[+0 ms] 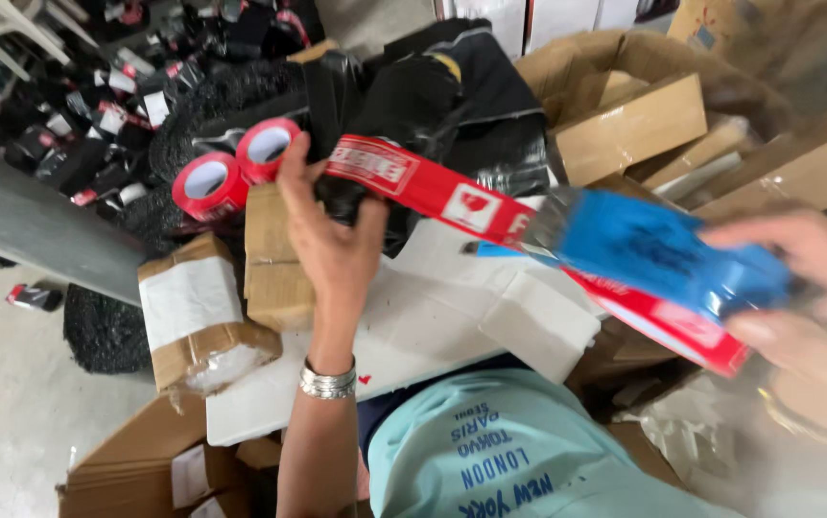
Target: The person packs items into black plastic bags and small cardboard boxes, sealing them with tape and applying shipping labels.
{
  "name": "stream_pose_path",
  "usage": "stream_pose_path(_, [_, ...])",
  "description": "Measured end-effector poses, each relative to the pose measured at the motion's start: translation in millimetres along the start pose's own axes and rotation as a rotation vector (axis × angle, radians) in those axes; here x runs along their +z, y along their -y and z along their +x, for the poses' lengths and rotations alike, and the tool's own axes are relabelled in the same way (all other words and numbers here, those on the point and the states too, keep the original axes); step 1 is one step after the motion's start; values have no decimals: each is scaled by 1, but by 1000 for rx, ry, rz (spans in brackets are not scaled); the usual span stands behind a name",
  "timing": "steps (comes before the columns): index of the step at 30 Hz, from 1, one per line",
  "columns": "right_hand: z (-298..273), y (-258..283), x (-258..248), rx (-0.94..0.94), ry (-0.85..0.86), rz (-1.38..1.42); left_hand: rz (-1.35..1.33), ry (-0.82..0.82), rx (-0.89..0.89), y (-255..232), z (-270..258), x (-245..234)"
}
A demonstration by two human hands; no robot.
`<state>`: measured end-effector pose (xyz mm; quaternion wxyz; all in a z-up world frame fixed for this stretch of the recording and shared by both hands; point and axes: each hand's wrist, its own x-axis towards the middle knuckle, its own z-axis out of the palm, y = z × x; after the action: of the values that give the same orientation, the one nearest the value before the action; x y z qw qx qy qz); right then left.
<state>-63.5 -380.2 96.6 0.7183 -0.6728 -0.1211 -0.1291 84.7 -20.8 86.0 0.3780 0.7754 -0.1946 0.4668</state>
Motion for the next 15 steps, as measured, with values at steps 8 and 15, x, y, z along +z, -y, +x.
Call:
stream_pose_path(8, [-15,-33,-19,-77,-48,-39,-512,-106,-367,14,-9,14])
stream_pose_path(15, [23,-41,0,-69,300,-191,-503,-121,-365,20,-1,1])
